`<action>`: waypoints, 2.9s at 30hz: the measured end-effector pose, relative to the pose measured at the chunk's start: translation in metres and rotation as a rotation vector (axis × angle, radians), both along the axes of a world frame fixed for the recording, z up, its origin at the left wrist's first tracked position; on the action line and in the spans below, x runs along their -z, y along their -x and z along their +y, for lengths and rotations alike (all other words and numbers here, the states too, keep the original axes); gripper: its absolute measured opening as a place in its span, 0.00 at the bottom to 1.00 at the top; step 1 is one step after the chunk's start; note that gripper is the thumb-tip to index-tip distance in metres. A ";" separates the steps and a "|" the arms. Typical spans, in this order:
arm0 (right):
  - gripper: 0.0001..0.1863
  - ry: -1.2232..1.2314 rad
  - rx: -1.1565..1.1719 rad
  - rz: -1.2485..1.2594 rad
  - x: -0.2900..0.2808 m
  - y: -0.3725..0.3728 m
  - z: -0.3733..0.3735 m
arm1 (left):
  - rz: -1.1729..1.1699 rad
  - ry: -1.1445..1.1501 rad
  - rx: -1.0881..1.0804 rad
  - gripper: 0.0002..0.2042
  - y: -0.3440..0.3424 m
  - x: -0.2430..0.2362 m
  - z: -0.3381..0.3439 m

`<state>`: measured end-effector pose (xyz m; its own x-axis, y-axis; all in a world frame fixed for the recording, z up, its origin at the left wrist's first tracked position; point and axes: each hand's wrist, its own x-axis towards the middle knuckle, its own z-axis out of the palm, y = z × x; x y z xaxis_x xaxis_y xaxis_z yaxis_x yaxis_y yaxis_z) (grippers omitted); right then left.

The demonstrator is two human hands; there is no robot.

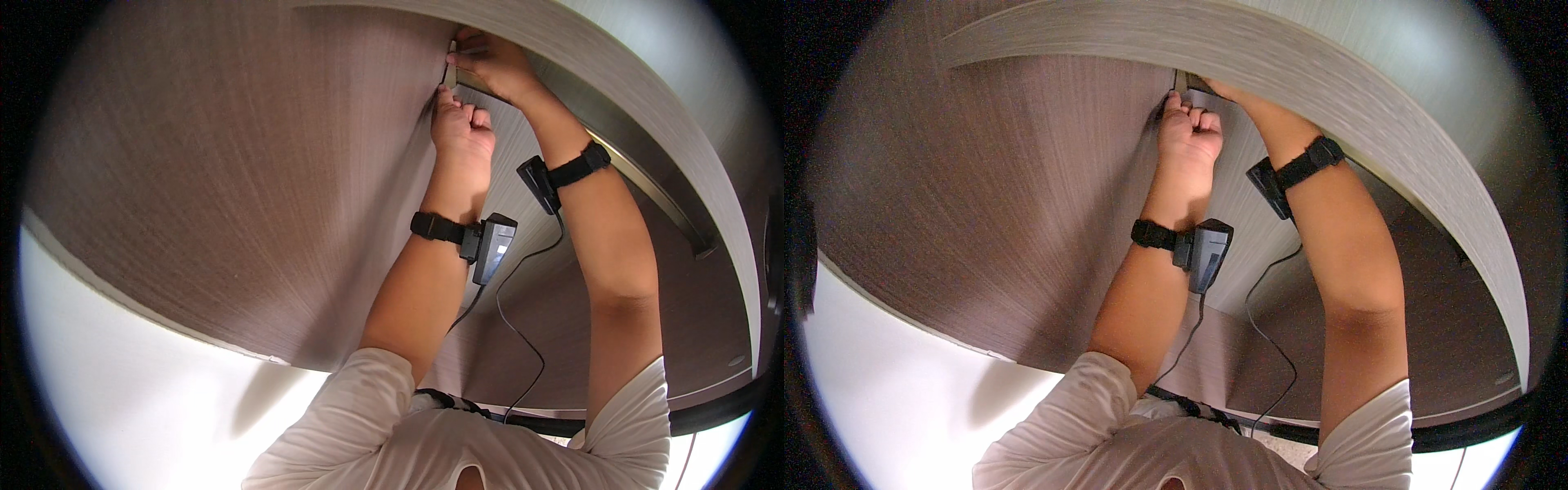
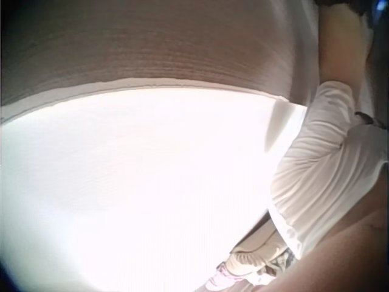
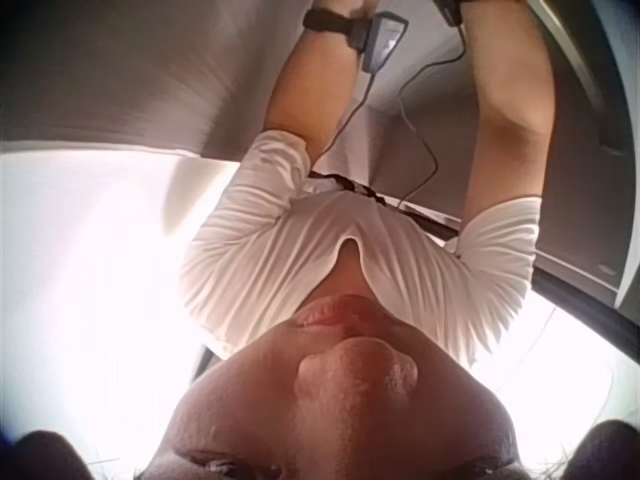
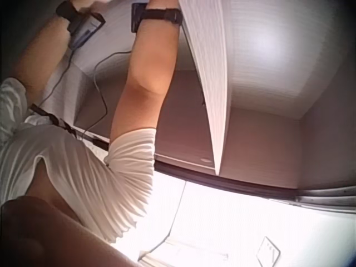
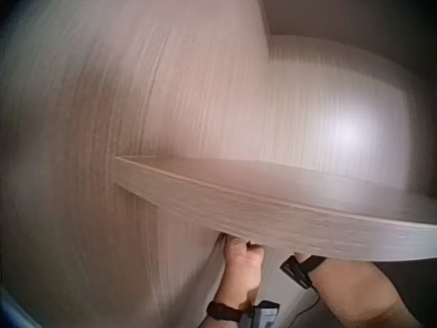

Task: The person repairs a wardrobe by reaching inside a shelf to manipulate a metal rod and a small plastic component.

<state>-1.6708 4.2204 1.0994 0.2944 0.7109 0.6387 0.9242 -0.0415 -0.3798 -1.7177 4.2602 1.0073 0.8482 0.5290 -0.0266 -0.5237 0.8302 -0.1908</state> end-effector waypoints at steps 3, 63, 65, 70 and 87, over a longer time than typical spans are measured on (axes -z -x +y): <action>0.24 -0.004 -0.006 -0.003 0.000 -0.004 0.001 | 0.034 -0.023 -0.008 0.17 0.001 0.001 0.000; 0.21 -0.083 -0.067 0.029 0.012 -0.051 0.005 | -0.006 0.065 -0.045 0.13 0.018 -0.014 -0.018; 0.21 -0.097 -0.047 0.003 0.018 -0.062 0.011 | 0.021 0.077 -0.051 0.12 0.018 -0.014 -0.019; 0.21 -0.067 -0.059 -0.006 0.017 -0.049 0.016 | 0.052 0.094 -0.061 0.12 0.021 -0.012 -0.015; 0.20 -0.007 0.027 -0.168 0.006 -0.025 0.010 | 0.106 0.213 -0.158 0.03 0.016 0.004 -0.010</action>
